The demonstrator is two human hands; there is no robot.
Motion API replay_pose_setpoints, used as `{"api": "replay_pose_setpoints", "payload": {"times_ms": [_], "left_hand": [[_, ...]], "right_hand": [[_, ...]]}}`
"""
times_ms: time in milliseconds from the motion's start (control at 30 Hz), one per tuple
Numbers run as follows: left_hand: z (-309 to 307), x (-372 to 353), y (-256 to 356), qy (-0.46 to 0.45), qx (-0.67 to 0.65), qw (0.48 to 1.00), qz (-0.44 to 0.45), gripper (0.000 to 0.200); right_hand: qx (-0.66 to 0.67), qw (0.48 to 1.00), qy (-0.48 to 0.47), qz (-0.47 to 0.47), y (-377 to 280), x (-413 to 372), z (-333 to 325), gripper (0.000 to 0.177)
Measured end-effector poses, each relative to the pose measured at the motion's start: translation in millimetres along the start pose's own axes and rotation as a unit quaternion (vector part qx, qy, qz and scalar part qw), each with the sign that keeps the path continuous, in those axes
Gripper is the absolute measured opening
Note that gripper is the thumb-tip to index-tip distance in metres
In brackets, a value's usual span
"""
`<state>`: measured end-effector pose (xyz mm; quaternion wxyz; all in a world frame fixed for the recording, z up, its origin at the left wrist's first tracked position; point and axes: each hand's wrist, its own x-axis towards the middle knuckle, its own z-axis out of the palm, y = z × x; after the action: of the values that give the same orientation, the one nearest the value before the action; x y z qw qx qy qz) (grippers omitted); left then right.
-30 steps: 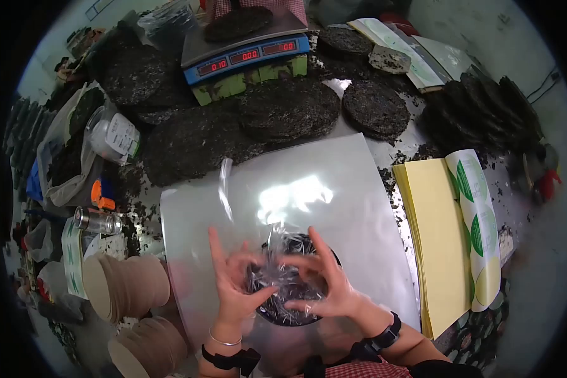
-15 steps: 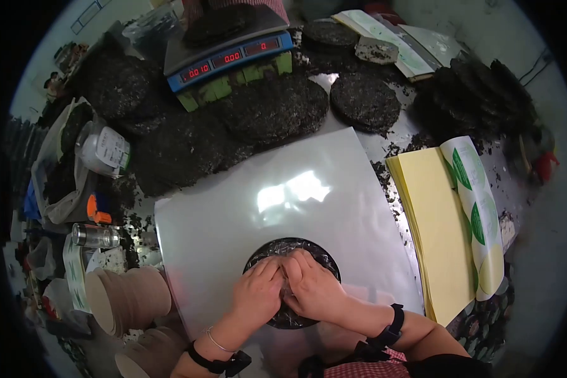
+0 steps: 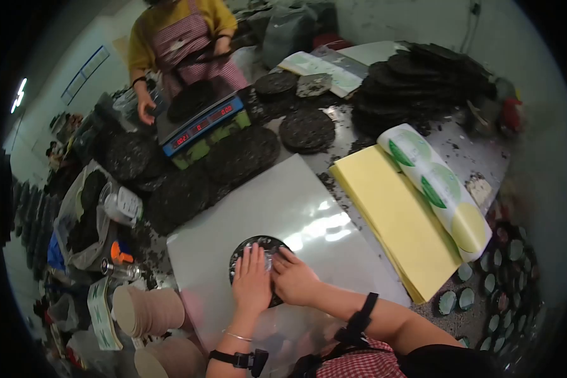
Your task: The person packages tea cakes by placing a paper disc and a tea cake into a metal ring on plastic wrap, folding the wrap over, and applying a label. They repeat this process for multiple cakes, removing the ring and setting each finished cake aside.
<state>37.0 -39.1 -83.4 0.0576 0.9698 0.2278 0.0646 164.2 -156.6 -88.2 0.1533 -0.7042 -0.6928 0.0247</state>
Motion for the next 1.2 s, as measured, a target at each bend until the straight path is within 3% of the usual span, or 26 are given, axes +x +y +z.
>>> {"api": "replay_pose_setpoints", "payload": {"times_ms": [33, 100, 167, 233, 267, 333, 467, 533, 600, 633, 667, 700, 733, 767, 800, 867, 900, 933, 967, 1000, 1033, 1100, 1133, 1167, 1200], "left_hand": [[4, 0, 1, -0.016, 0.025, 1.0, -0.002, 0.062], [1, 0, -1, -0.035, 0.025, 0.999, 0.014, 0.063], [-2, 0, -1, -0.064, 0.022, 0.998, 0.005, 0.065], [-5, 1, 3, -0.066, 0.009, 0.998, 0.009, 0.066], [-5, 0, 4, -0.073, 0.006, 0.997, -0.004, 0.067], [-2, 1, 0, -0.077, 0.015, 0.997, -0.005, 0.068], [-7, 1, 5, -0.098, 0.016, 0.995, -0.017, 0.07], [-15, 4, 7, -0.101, 0.007, 0.995, -0.018, 0.07], [-20, -2, 14, -0.083, 0.01, 0.995, -0.061, 0.069], [-15, -4, 12, -0.069, 0.03, 0.996, -0.039, 0.069], [-8, -4, 5, -0.056, 0.055, 0.997, -0.025, 0.069], [-6, -2, 0, -0.07, 0.04, 0.997, 0.003, 0.07], [-8, -1, 1, -0.053, 0.035, 0.998, 0.007, 0.068], [-11, -1, 4, -0.036, 0.014, 0.999, 0.002, 0.065], [-9, 0, 2, -0.028, 0.006, 1.0, 0.001, 0.064], [-9, 0, -1, -0.027, -0.02, 0.999, 0.002, 0.064], [-6, -1, -3, -0.033, -0.034, 0.999, 0.006, 0.064], [-4, -2, -3, -0.037, -0.036, 0.999, 0.001, 0.064], [-2, -1, -2, -0.023, -0.009, 1.0, 0.008, 0.063], [0, -3, -4, -0.011, 0.017, 1.0, 0.016, 0.063], [8, -6, -9, -0.014, 0.002, 0.999, 0.029, 0.062], [25, -16, -15, -0.072, -0.122, 0.99, 0.015, 0.062], [26, -19, -13, -0.091, -0.371, 0.924, -0.014, 0.058], [28, -20, -14, -0.093, -0.378, 0.921, -0.015, 0.058], [28, -19, -13, -0.087, -0.507, 0.856, -0.054, 0.057]], "right_hand": [[0.064, 0.997, -0.018, -0.029, 16, 3, -3, 0.038], [0.266, 0.952, -0.154, 0.001, 44, -10, -42, 0.034], [0.184, 0.957, 0.19, 0.117, 69, -71, -91, 0.022], [-0.032, 0.88, 0.348, 0.322, 151, -134, -99, 0.032], [-0.167, 0.856, 0.33, 0.362, 196, -169, -108, 0.035], [-0.227, 0.88, 0.163, 0.384, 281, -243, -80, 0.031], [-0.314, 0.881, 0.193, 0.297, 297, -254, -61, 0.021], [-0.081, 0.823, 0.325, 0.458, 297, -247, -92, 0.019], [-0.125, 0.754, 0.369, 0.529, 351, -298, -141, 0.029], [-0.07, 0.723, 0.403, 0.557, 389, -358, -164, 0.034], [0.031, 0.624, 0.475, 0.619, 396, -399, -198, 0.039], [0.015, 0.675, 0.356, 0.646, 448, -492, -227, 0.041], [0.159, 0.641, 0.537, 0.525, 432, -498, -257, 0.035], [0.278, 0.641, 0.487, 0.524, 402, -502, -289, 0.046], [0.242, 0.617, 0.533, 0.526, 336, -412, -289, 0.062], [0.361, 0.661, 0.51, 0.416, 240, -282, -236, 0.069], [0.435, 0.723, 0.4, 0.358, 234, -277, -171, 0.07], [0.47, 0.758, 0.295, 0.341, 156, -211, -113, 0.073], [0.335, 0.895, 0.158, 0.251, 97, -149, -104, 0.073], [0.187, 0.973, 0.068, 0.116, 37, -86, -96, 0.078], [0.169, 0.983, 0.011, 0.069, 14, -63, -64, 0.083], [0.142, 0.988, -0.016, 0.065, -15, -34, -33, 0.083], [0.143, 0.987, -0.022, 0.066, -19, -29, -30, 0.083], [0.092, 0.992, -0.049, 0.068, -22, -25, -28, 0.083], [0.041, 0.994, -0.077, 0.071, -24, -21, -27, 0.082]]}}
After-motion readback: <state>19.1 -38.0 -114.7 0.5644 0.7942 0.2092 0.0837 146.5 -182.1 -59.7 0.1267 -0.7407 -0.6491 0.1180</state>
